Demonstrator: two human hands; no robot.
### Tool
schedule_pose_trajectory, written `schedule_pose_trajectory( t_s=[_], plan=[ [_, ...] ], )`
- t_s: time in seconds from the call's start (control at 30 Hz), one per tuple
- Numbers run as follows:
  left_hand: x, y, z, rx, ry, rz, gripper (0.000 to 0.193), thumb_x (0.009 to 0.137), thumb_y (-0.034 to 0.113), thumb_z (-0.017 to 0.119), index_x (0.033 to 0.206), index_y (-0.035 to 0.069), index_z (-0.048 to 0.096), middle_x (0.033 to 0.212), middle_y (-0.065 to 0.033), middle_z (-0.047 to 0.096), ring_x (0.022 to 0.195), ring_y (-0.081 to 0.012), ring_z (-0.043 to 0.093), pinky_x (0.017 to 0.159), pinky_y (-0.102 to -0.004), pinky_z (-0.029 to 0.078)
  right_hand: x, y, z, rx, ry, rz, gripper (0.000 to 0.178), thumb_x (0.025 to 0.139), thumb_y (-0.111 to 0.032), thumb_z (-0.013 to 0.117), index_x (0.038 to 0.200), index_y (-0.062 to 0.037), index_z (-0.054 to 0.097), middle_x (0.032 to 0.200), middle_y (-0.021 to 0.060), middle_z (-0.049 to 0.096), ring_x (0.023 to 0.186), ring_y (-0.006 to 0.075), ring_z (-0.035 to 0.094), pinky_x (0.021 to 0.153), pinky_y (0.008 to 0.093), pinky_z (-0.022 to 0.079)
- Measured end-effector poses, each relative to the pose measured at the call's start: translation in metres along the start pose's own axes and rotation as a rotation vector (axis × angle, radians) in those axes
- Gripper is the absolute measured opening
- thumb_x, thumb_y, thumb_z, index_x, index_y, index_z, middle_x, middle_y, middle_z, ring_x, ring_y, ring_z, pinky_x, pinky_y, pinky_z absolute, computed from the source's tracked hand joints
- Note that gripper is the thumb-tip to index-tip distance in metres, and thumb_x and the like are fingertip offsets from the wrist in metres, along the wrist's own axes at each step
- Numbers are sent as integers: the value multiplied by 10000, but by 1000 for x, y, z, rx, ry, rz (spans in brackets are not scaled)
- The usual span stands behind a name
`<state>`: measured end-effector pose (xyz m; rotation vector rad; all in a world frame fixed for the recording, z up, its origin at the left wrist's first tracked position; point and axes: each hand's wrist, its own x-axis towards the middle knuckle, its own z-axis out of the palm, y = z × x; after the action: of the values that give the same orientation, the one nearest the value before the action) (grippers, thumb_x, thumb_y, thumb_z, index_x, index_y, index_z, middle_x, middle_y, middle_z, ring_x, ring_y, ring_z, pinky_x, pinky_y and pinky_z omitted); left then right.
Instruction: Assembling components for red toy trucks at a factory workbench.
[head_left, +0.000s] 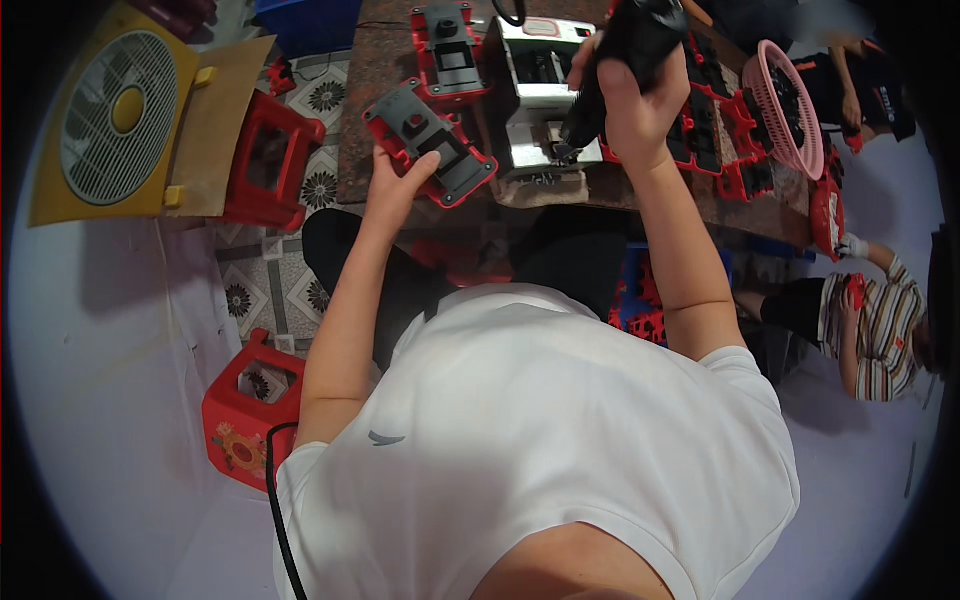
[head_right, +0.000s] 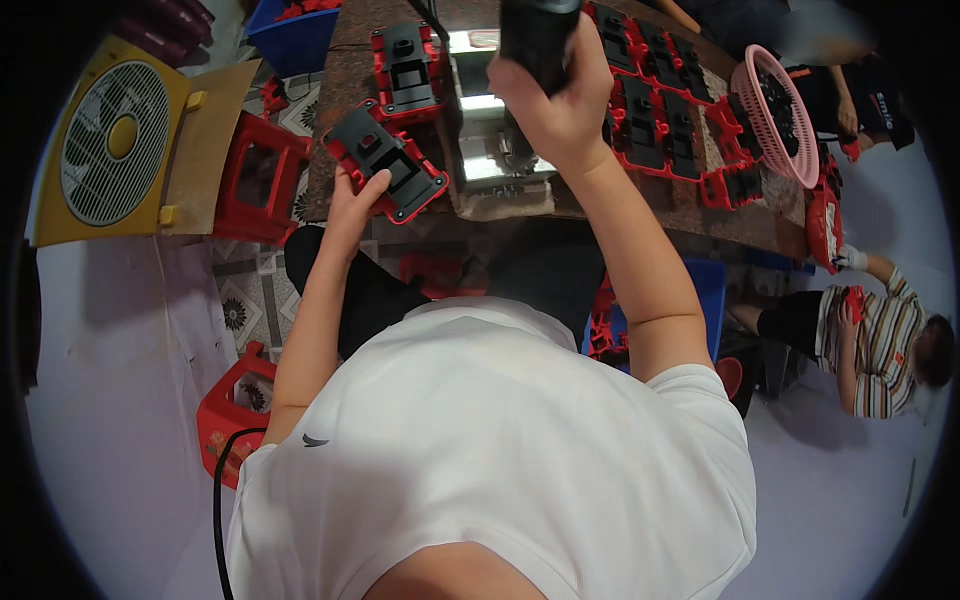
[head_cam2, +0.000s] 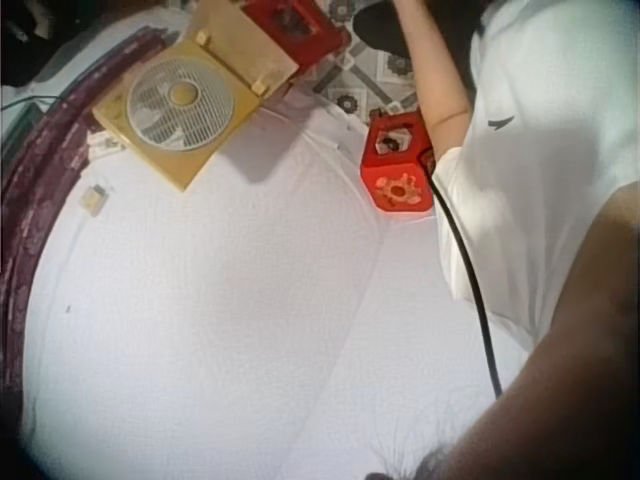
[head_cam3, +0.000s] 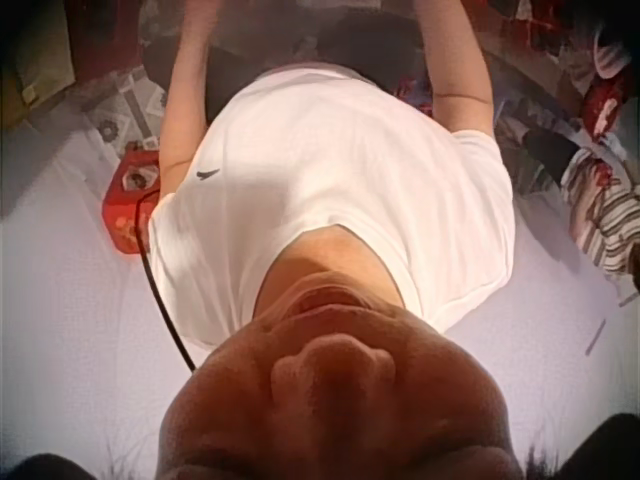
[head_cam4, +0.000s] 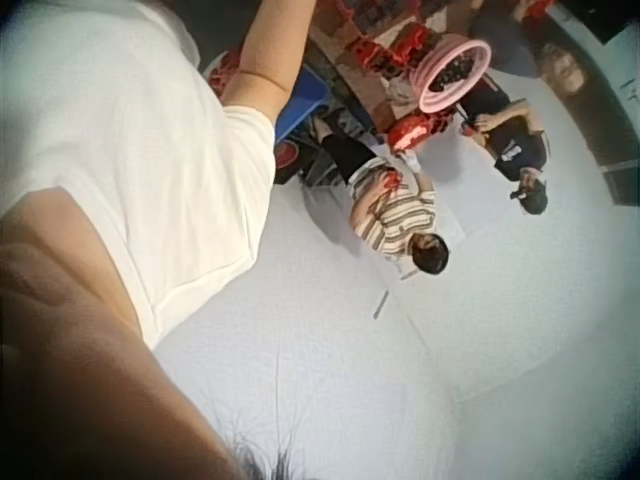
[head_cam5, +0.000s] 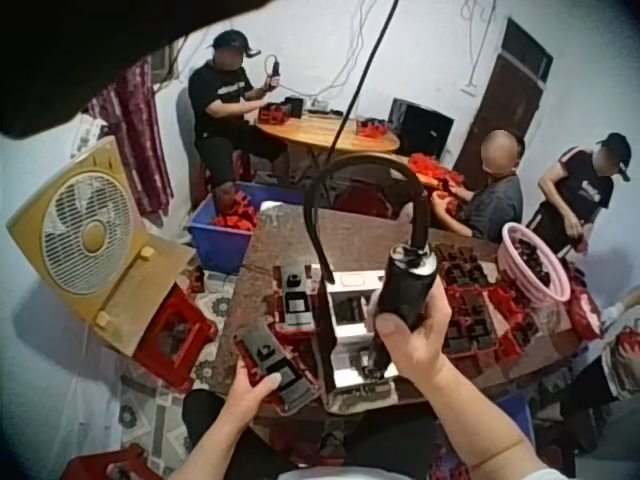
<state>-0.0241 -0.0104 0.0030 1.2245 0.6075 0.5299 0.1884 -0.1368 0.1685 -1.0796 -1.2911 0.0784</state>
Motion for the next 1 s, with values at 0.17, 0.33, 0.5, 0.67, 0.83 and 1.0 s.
schedule_pose_trajectory(
  t_s=[0.17,0.33,0.5,0.67,0.83,1.0],
  plan=[
    [-3,7,4,23,-12,-21,637,855,297,684,1335,86,323,1247,-105,501,1121,-220,564,878,-385,534,-27,-6,-3,-69,81,-55,456,881,-315,639,1098,32,439,808,162,612,625,185,605,550,287,499],
    [-2,7,4,22,-10,-37,632,859,302,680,1338,94,323,1256,-101,498,1123,-217,565,877,-381,533,-33,-2,-3,-58,107,-25,384,852,-193,657,1090,26,448,785,112,611,624,154,601,579,269,502],
    [-2,4,-1,37,12,-18,625,861,279,680,1340,95,324,1251,-99,503,1124,-209,565,880,-377,530,9,-13,11,148,139,253,396,906,-409,616,986,-42,491,717,60,585,554,122,571,488,260,476],
    [-3,7,6,-12,15,-3,624,852,252,696,1338,92,338,1229,-81,527,1094,-197,574,873,-348,520,43,7,77,484,250,-188,333,944,-361,566,985,-43,476,730,74,594,535,130,559,483,255,483],
    [-2,6,6,-52,41,7,625,826,186,714,1316,67,344,1181,-81,547,1054,-161,576,870,-323,506,61,9,143,375,199,-220,335,934,-306,598,1072,-52,431,751,59,566,580,107,544,508,251,469],
    [-4,10,6,-29,43,18,686,801,232,737,1322,43,332,1102,-64,547,970,-131,570,819,-292,500,65,18,165,270,164,-232,403,912,-300,632,1144,-34,437,754,17,539,597,87,519,528,215,426]
  ],
)
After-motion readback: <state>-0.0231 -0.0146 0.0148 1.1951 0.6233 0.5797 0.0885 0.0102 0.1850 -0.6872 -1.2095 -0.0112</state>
